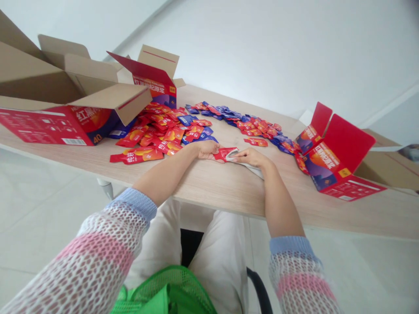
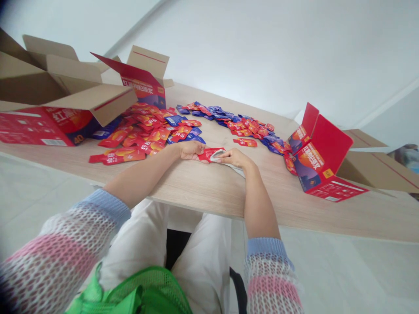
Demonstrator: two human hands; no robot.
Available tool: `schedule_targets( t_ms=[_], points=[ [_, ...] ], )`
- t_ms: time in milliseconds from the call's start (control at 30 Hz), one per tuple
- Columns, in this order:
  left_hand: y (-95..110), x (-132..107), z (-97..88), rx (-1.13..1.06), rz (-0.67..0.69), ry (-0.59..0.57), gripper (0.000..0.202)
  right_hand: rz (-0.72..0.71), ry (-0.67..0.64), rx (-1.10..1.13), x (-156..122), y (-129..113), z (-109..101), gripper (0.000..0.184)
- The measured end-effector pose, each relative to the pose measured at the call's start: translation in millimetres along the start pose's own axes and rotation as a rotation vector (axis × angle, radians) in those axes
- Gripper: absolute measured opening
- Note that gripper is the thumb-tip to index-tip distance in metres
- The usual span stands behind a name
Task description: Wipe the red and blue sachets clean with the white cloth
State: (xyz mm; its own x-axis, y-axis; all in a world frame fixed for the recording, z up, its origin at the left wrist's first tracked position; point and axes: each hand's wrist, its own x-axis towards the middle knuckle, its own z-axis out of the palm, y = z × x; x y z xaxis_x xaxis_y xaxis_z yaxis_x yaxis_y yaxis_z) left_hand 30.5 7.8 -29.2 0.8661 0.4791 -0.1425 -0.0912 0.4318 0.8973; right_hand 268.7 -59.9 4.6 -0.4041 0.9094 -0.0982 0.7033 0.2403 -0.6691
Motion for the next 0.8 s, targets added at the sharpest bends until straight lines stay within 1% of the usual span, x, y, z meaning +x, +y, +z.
schedule_targets(
  t_ms=[133, 233, 400, 500, 567, 633, 733, 800],
  points=[
    [1.2, -1.0, 0.2, -0.026, -0.016, 0.035, 0.048, 0.161, 0.133, -0.070, -8.9, 26.4, -15.1, 0.041],
    [3.2, -3.2, 1.7, -0.045, -0.033, 0.046, 0.051, 0.258, 0.223, -0.131, -10.8, 40.2, -20.6, 0.039],
    [6.1, -4.3, 3.6, -0.092, -0.082, 0.105, 0.053, 0.380, 0.342, -0.302, -13.7, 46.3, -26.1, 0.033],
    [6.9, -3.2, 3.0, -0.112, -0.106, 0.134, 0.055, 0.425, 0.459, -0.399, -18.4, 43.3, -29.1, 0.031],
    [6.9, -2.4, 1.9, -0.122, -0.112, 0.138, 0.054, 0.382, 0.538, -0.419, -19.3, 36.1, -28.6, 0.034],
    [6.6, -1.6, 0.3, -0.131, -0.112, 0.136, 0.054, 0.290, 0.596, -0.411, -16.4, 23.3, -24.8, 0.037],
    [5.6, -0.1, -1.7, -0.142, -0.113, 0.133, 0.056, 0.117, 0.645, -0.390, -7.5, -2.8, -12.5, 0.039],
    [4.9, 0.9, -2.2, -0.145, -0.118, 0.137, 0.055, 0.048, 0.656, -0.388, -1.4, -19.6, -1.2, 0.041]
  ],
)
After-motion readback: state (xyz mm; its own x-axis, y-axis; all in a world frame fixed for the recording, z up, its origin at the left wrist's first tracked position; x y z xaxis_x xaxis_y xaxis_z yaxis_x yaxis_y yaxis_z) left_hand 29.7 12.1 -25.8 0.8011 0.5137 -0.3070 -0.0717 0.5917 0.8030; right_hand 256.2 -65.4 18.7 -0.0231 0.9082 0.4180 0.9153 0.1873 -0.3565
